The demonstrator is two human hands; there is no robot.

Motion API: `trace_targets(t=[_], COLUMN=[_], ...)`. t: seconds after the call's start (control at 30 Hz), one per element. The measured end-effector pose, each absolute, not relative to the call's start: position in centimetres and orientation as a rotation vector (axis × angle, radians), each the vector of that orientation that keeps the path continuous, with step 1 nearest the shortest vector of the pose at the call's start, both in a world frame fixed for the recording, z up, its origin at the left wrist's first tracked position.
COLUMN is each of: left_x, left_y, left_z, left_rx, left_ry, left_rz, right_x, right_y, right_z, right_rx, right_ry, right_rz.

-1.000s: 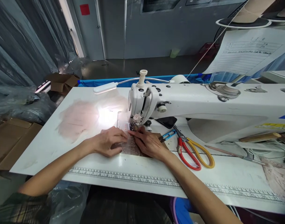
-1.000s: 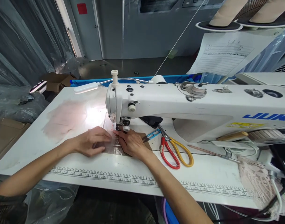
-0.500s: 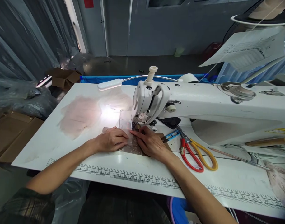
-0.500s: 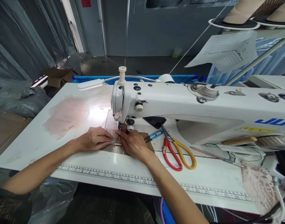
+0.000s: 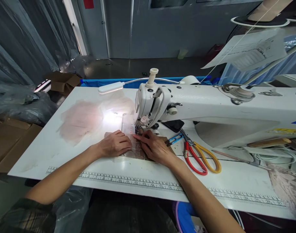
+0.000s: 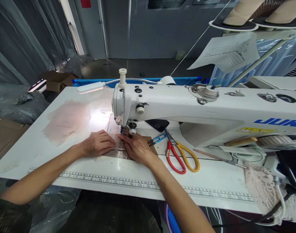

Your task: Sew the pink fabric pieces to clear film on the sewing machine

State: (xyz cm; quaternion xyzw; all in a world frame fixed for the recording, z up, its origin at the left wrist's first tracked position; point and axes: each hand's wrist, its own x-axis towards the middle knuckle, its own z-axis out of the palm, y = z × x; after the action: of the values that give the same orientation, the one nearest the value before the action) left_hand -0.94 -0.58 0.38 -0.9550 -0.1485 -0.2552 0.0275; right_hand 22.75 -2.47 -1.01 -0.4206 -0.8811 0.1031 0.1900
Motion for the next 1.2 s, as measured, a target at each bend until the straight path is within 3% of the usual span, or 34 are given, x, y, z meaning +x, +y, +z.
trace_targets(t=[0.67, 1.03, 1.2], left_x=[-0.9, -0.9, -1.3], left_y=[-0.8, -1.0, -0.4], left_z=[0.4, 0.4, 0.7], left_rx=[-2.936, -2.997, -2.878], left_ry=[-0.483, -0.498, -0.740], left_rz=[-0.765, -0.844, -1.006], right_x=[23.3, 22.6, 22.6], right_y=[-2.9, -3.9, -3.9], right_z=[0.0, 0.9, 0.9], right_rx=[-1.173, -1.135, -1.164], right_ry=[-2.350, -2.551, -2.551], right_rz=[0.416, 0.390, 0.416])
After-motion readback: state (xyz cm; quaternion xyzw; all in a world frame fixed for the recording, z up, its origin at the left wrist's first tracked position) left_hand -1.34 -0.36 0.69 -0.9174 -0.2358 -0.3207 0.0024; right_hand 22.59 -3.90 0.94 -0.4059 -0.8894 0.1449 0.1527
